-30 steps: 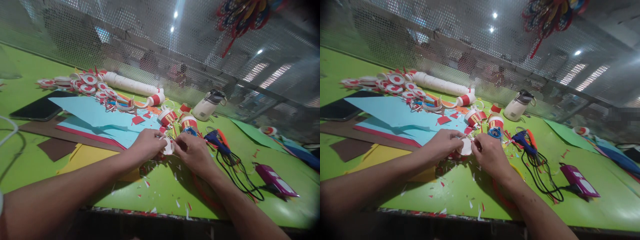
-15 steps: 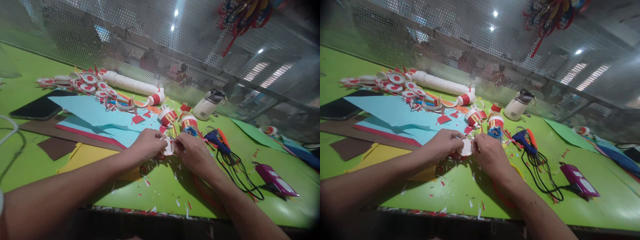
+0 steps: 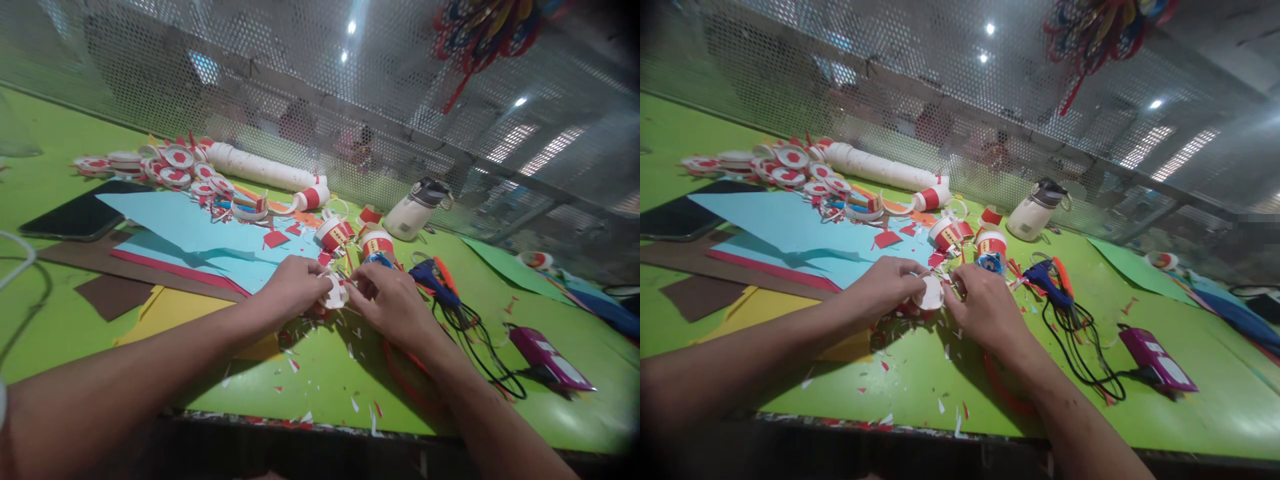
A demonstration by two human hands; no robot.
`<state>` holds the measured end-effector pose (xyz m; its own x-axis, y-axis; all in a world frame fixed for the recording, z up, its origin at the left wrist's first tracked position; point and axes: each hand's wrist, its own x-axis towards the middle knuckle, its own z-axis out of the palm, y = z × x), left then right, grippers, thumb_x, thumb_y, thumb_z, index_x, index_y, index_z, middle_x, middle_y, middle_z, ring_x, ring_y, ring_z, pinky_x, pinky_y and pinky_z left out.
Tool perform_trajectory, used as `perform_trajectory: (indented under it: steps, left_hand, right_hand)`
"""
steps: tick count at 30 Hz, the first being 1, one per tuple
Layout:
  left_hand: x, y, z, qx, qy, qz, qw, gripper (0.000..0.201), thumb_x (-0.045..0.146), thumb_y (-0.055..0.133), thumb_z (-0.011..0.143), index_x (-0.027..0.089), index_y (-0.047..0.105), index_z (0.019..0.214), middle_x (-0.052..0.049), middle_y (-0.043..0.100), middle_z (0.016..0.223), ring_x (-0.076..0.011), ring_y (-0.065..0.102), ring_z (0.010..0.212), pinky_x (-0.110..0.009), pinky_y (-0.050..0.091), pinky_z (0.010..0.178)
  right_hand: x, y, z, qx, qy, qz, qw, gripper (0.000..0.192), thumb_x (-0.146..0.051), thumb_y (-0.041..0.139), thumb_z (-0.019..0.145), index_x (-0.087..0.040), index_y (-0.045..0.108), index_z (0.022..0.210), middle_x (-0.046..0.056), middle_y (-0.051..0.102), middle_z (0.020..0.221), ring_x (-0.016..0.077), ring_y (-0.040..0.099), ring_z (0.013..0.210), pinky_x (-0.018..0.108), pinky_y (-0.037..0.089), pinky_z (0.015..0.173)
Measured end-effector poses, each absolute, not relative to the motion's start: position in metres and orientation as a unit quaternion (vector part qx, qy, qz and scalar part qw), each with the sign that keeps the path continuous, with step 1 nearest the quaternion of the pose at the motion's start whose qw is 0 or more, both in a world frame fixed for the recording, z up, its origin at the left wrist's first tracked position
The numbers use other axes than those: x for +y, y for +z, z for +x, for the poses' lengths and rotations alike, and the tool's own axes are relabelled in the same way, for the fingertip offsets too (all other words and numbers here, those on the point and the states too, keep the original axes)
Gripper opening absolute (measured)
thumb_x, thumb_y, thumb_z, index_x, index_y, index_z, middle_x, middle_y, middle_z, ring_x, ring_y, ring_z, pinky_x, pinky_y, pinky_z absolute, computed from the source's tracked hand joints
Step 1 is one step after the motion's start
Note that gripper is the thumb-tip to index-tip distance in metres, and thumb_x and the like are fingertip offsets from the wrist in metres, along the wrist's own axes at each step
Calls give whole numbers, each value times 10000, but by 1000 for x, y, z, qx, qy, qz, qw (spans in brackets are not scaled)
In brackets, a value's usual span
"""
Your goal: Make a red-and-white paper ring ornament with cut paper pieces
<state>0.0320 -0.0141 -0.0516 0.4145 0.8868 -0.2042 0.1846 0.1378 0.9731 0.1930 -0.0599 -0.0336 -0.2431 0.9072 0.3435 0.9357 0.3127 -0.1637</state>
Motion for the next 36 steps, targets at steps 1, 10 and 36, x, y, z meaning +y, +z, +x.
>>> perform_trajectory:
  steps: [1,10,36]
  left_hand:
    - [-14,-52,32,456,290,586,604,178,107,530,587,115,634,731,-17,575,484,-117,520,410,-204,360,389]
    - [-11,-55,30,437,288,596,610,185,139,512,587,132,618,738,-17,557,496,-118,507,416,-215,363,392]
    - [-11,-55,32,427,309,573,627,187,107,507,584,112,620,733,-21,588,538,-107,517,418,-222,429,427]
  right_hand:
    - [-60,-31,195,-781,-34,-589,205,124,-257,549,802,-158,587,739,23,580,632,133,491,546,260,362,530]
    - [-56,-25,199,-729,91,-601,315,139,-267,551,809,-150,622,784,39,630,685,133,542,595,257,428,554]
    - [-60,-34,189,-738,72,-591,319,255,-184,578,776,-133,601,1025,57,645,811,153,584,721,291,469,664]
